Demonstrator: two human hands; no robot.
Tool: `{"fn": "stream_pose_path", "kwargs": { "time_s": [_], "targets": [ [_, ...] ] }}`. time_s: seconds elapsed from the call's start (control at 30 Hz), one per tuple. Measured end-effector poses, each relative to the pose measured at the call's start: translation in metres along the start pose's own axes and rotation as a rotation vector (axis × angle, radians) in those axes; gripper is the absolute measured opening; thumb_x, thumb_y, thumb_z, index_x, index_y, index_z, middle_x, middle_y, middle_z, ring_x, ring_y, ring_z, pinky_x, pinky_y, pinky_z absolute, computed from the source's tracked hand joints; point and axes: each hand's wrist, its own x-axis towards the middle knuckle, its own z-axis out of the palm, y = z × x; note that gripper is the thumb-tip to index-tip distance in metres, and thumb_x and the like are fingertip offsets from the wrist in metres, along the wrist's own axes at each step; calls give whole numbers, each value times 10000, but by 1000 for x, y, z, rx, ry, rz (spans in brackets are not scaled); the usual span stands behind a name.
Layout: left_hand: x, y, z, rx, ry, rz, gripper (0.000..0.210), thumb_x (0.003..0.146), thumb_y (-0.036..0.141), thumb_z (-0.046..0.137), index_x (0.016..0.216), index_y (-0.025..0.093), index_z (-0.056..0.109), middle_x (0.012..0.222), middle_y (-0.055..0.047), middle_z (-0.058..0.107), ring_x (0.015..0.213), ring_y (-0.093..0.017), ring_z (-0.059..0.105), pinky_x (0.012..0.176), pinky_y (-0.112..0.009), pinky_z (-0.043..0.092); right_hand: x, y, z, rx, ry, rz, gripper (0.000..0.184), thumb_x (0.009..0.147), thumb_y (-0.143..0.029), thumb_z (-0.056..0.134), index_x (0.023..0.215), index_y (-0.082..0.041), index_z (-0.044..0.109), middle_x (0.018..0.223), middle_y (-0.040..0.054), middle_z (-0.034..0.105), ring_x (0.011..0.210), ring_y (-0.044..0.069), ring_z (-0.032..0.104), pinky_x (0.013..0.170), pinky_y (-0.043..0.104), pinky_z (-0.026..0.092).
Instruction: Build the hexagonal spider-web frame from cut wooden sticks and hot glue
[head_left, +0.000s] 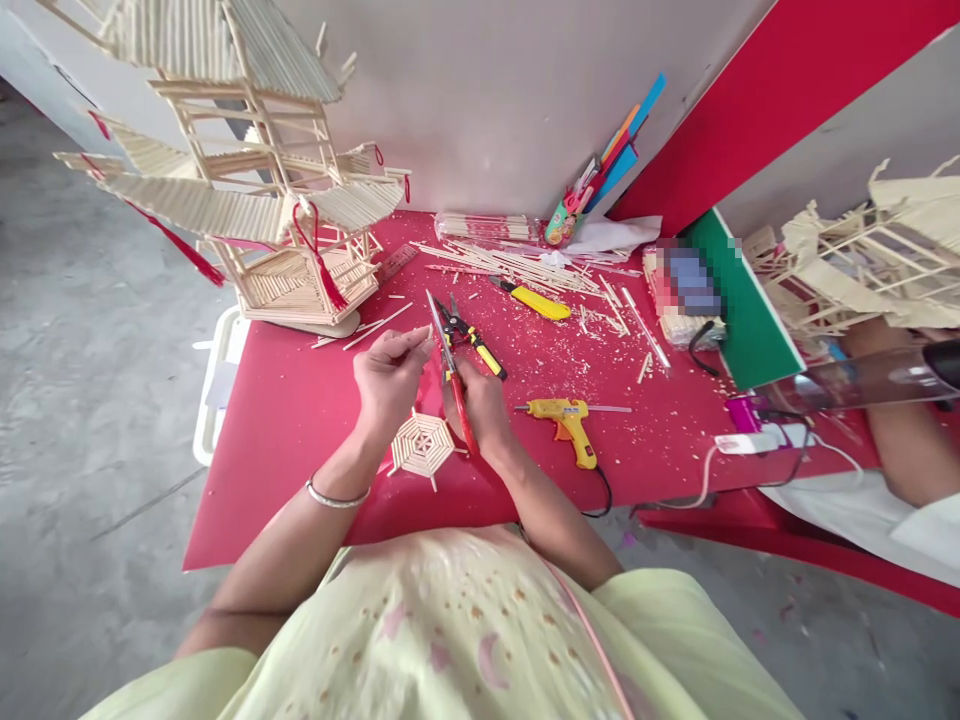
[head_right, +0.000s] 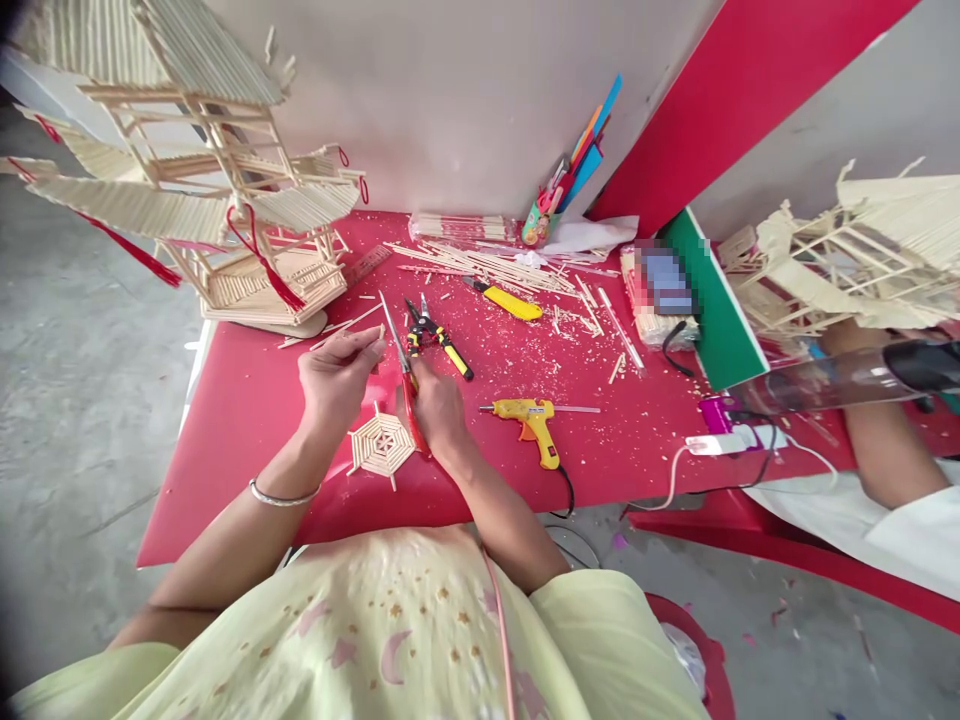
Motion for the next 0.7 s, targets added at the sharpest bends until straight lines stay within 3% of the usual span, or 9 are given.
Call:
{"fn": "stream_pose_path", "kwargs": {
  "time_s": [0.2, 0.33, 0.43, 0.53, 0.63, 0.7],
  "targets": [
    [2, -11, -4, -161, -39, -191, 306, 679, 342, 902, 945, 201, 847, 769, -30, 748, 628, -109, 616, 590, -245, 522, 6, -1, -26, -59, 88, -46, 388, 954, -327, 530, 1319, -233, 620, 1018, 81, 772, 837, 242, 704, 689, 312, 449],
    [6, -11, -17, -142, -53, -245, 287, 653, 347, 916, 870, 177, 833, 703, -30, 730, 591, -94, 584, 557, -228, 489, 16, 18, -56, -214, 134, 14, 395, 1019, -418, 490, 1305, -189, 638, 983, 114, 745, 746, 225, 657, 651, 326, 452],
    [9, -10, -27, -61, -87, -216, 257, 686, 355, 898, 857, 176, 830, 686, -36, 722, 583, -102, 576, 535, -235, 469, 21, 35, -76, -382, 249, 108, 452, 978, -451, 578, 1338, -184, 642, 995, 132, 719, 798, 249, 647, 698, 357, 466],
    [7, -11, -29, -6, -129, -154, 256, 728, 359, 871, 914, 187, 833, 729, -43, 737, 616, -119, 598, 557, -252, 483, 13, 33, -78, -248, 130, 47, 431, 984, -454, 574, 1333, -207, 635, 931, 68, 709, 754, 204, 634, 673, 313, 461],
    [5, -13, -27, 57, -160, -70, 229, 780, 343, 828, 966, 209, 831, 823, -52, 759, 702, -137, 628, 607, -260, 500, -3, 15, -62, -81, -70, -86, 416, 989, -404, 580, 1363, -225, 609, 938, 41, 704, 750, 181, 636, 671, 286, 468],
    [4, -13, -27, 113, -177, -5, 188, 814, 329, 798, 962, 216, 825, 870, -53, 761, 757, -149, 638, 644, -266, 507, -10, 4, -51, -93, -100, -153, 459, 962, -349, 617, 1405, -232, 590, 1004, 59, 709, 821, 200, 652, 730, 298, 486]
  ]
}}
